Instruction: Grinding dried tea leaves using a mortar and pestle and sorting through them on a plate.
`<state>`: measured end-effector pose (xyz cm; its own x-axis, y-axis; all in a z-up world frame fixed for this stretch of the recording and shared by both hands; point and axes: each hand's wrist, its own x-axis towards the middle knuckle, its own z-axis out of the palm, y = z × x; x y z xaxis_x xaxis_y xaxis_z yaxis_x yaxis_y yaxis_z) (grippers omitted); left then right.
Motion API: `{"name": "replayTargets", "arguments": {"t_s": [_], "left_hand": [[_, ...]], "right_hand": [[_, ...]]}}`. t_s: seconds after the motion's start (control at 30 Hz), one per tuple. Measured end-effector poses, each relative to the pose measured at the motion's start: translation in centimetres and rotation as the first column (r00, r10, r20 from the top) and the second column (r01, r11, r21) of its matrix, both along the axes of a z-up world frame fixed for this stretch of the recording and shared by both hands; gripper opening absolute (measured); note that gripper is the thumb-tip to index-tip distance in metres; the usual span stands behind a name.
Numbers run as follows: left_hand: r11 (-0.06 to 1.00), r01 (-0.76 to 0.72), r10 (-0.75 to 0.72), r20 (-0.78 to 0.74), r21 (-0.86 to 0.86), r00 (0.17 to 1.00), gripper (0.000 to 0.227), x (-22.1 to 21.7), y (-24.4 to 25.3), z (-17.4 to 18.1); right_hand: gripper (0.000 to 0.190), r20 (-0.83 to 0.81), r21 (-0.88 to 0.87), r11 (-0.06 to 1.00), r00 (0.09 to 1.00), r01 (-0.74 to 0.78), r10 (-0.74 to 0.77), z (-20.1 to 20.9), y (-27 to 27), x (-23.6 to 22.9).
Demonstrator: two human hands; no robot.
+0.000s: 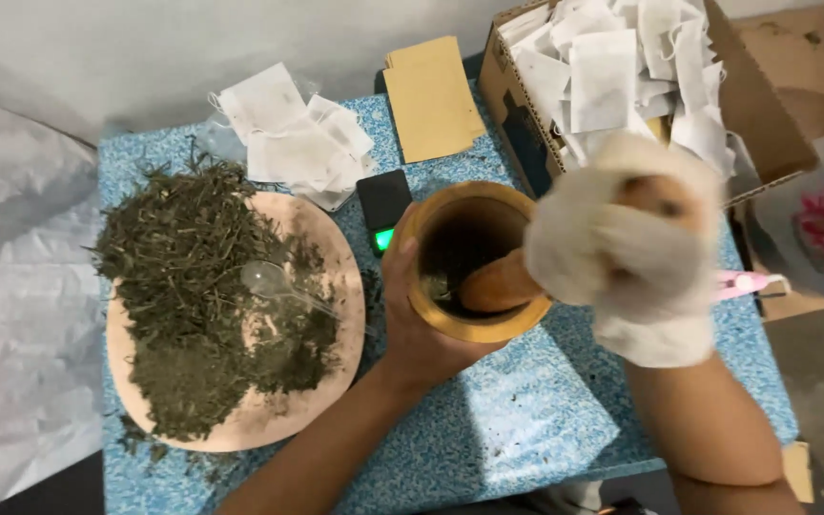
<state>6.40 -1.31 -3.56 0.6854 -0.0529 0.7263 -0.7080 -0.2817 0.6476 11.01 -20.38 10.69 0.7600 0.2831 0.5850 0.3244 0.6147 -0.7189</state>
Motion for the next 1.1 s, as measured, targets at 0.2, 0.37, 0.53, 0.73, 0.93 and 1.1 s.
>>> {"name": "replayTargets", "arguments": {"t_s": [0.2,0.37,0.53,0.73,0.93,1.1], "left_hand": [[1.000,-0.019,0.019,-0.012,-0.004,1.000,0.141,-0.2,-0.2,-0.7],[0.999,-0.018,0.019,-0.031,0.029,0.999,0.140,-0.4,0.1,-0.5],[0.999,0.021,-0.022,-0.039,-0.025,0.999,0.140,-0.4,0.2,-0.6],[1.000,-0.008,0.008,-0.005,-0.021,1.000,0.134,-0.3,0.2,-0.5],[1.000,0.000,0.001,0.027,-0.014,1.000,0.137,0.0,0.3,-0.4],[1.000,0.025,-0.025,0.012,-0.005,1.000,0.137,-0.1,0.3,-0.9]], "right_hand": [[0.079,0.013,-0.026,0.999,0.999,0.034,-0.034,-1.7,0.6,-0.1],[0.020,-0.033,-0.006,0.988,0.988,0.153,-0.153,2.2,1.1,-3.2],[0.012,0.408,-0.169,0.895,0.856,0.413,-0.318,-2.8,-0.8,0.9],[0.019,-0.101,-0.229,0.973,0.994,0.021,-0.045,1.9,0.7,-2.0],[0.023,-0.048,-0.274,0.939,0.978,-0.208,0.203,3.2,-1.0,-1.6],[0.027,0.012,-0.303,0.912,0.958,0.277,-0.287,1.5,1.5,-2.3]]}}
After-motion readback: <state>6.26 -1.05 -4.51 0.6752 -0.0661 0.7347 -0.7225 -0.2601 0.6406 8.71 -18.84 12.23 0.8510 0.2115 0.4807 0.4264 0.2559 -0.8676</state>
